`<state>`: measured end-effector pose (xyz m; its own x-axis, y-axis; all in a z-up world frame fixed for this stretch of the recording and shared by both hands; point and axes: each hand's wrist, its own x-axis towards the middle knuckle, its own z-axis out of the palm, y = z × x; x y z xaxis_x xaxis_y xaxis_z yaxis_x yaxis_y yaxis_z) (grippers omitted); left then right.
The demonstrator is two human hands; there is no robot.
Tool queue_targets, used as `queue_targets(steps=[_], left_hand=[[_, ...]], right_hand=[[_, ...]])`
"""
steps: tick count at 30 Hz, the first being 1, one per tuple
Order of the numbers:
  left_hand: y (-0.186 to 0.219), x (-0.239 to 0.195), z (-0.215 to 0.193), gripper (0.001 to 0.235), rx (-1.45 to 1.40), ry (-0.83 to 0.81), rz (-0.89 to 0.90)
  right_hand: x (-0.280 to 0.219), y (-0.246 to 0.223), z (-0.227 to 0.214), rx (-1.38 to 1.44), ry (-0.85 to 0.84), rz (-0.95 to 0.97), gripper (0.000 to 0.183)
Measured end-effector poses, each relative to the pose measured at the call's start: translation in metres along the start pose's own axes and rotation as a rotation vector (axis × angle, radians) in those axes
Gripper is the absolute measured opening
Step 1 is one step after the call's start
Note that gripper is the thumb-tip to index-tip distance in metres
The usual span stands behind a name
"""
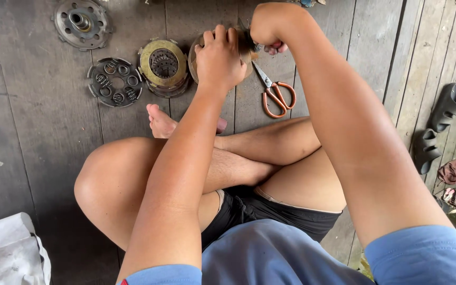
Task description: Scraping and cleaning a motorcycle engine cylinder using scissors and a wire brush while sitting on the floor
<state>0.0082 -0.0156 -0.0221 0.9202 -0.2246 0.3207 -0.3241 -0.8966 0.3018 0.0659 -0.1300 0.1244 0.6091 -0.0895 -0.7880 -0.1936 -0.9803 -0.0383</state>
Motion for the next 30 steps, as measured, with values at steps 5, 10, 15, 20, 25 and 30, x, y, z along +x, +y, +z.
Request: queue_targets(steps=[5,10,15,20,25,30], left_hand=[[-0.001,0.002,-0.008,0.049,-0.085,-0.067,-0.012],[0.000,0.007,-0.007,0.047,-0.081,-0.135,-0.018],[0.001,0.002,-0.006,0.039,-0.100,-0.180,-0.040],[0.001,0.002,0.002,0.046,-0.073,-0.035,-0.008],[-0.002,0.002,-0.003,0.056,-0.036,-0.066,-0.031],[0.004,0.003,-0.001,0.047,-0.075,-0.071,-0.047]], right_hand=[[-0.013,0.006,0.012,0.115,0.079,0.025,0.055],[-0.081,0.025,0.041,0.087,0.175,-0.085,0.061],[-0.109,0.024,0.043,0.095,0.139,0.030,0.059],[-0.027,0.009,0.027,-0.166,0.111,-0.049,0.022],[0.028,-0.014,0.006,-0.028,0.031,0.028,0.024],[0.007,0.021,0.038,0.019,0.110,0.006,0.045]])
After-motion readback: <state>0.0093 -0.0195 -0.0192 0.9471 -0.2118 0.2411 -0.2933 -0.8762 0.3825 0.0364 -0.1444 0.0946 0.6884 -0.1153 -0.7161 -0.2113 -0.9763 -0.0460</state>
